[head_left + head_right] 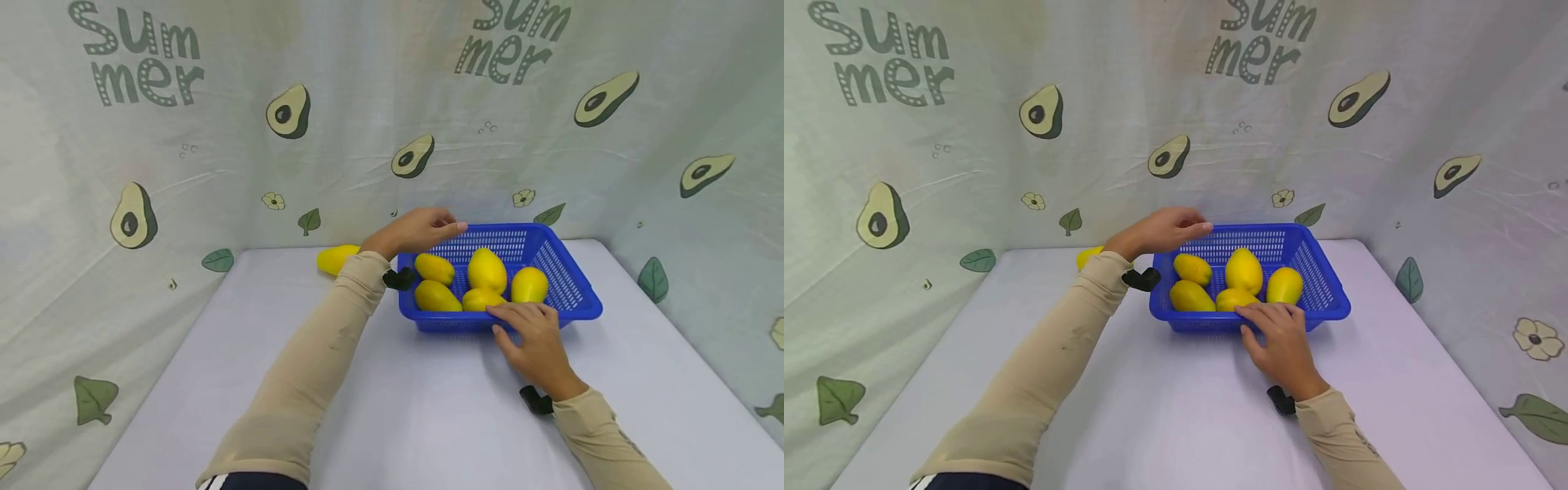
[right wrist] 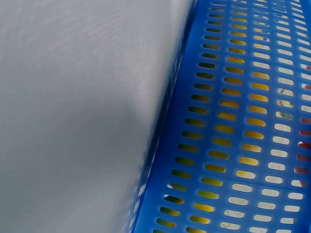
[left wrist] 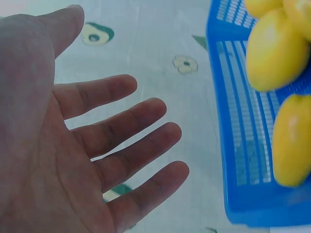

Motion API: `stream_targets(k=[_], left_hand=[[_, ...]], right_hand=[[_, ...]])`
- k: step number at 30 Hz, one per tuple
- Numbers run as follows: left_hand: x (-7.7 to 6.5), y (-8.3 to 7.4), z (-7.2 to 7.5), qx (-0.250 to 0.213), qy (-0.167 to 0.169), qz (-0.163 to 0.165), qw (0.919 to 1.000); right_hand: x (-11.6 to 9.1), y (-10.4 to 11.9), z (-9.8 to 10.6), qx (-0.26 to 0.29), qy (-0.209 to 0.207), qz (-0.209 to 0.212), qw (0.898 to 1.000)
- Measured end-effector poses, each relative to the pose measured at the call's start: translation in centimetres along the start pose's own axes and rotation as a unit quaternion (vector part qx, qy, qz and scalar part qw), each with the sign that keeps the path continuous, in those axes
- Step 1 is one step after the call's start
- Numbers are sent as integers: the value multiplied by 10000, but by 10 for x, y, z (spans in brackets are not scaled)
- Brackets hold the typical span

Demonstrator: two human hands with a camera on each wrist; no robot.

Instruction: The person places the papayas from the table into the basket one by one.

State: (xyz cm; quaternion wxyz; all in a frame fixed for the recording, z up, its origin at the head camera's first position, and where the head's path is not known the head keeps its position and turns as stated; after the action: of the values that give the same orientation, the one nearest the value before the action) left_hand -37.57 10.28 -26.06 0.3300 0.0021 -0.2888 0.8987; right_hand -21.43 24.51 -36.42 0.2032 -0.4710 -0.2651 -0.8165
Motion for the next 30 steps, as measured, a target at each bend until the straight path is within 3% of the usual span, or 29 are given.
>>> stream_targets(k=[15,24,30], left_hand=[[-26,62,22,-10,-410,274,9988],[-32,97,24,-155,-704,312,9969],[-38,122,28,-54,-826,537,9951]], right_hand=[[0,0,-1,-36,45,2,10000],[2,-5,-5,-148,185,5,9997],[4,-5,-7,-95,133,30,9999]])
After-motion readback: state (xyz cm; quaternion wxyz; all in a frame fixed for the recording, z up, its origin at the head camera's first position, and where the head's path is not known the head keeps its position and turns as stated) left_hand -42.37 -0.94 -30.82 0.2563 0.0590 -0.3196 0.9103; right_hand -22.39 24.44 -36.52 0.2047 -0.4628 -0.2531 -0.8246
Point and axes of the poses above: each hand's wrist, its own x-axis towards the middle knuckle, its own z-axis out of the back of the hand, y = z × x, the point moved 10 cm from there along x, towards the middle knuckle, and after that the axes turned 12 degrees about -y, right-handed, at the moved point
